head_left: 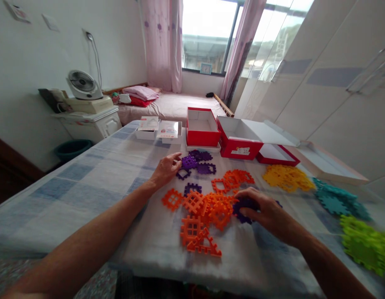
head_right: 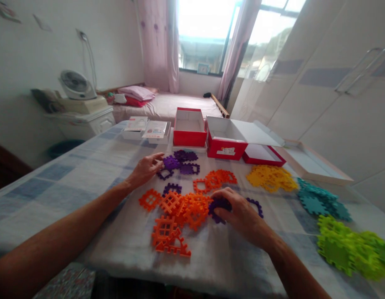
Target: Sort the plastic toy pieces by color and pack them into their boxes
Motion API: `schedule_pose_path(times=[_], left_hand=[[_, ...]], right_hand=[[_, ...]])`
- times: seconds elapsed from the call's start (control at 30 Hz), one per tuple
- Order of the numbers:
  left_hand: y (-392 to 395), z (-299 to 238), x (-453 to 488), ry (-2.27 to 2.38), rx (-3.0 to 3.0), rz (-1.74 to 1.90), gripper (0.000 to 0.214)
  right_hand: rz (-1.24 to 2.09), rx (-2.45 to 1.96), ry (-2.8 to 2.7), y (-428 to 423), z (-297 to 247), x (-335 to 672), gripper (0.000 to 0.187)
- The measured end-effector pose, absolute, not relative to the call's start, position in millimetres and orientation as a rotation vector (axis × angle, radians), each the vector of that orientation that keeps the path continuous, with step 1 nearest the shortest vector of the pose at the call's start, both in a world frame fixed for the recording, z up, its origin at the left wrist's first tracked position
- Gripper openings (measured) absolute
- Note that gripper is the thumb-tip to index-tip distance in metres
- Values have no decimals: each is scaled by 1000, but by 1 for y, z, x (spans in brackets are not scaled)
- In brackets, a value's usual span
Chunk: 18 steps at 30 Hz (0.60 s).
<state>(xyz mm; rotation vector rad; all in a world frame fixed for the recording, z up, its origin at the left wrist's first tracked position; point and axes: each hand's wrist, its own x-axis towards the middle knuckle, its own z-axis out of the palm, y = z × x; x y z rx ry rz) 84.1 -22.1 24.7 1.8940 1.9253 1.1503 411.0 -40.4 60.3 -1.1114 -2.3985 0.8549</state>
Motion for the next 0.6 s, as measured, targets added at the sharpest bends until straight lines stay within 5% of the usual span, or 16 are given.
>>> schedule_pose_path(times=[0.13,0.27,0.43,0.6], left_hand=[[-28,35,85,2117,2069,1330,38],[-40,43,91,1671,2332,969,18],[-49,43,96,1435,2356,591,25],[-52,48,90,1284,2273,501,43]], right_hand=[[1031,-1213,-2224,-20,78,399,31],[1043,-1151,-2097,10,88,353,40],[523,-1295,-2158,37,79,310,61],[140,-1597,-2586,37,70,306,44]])
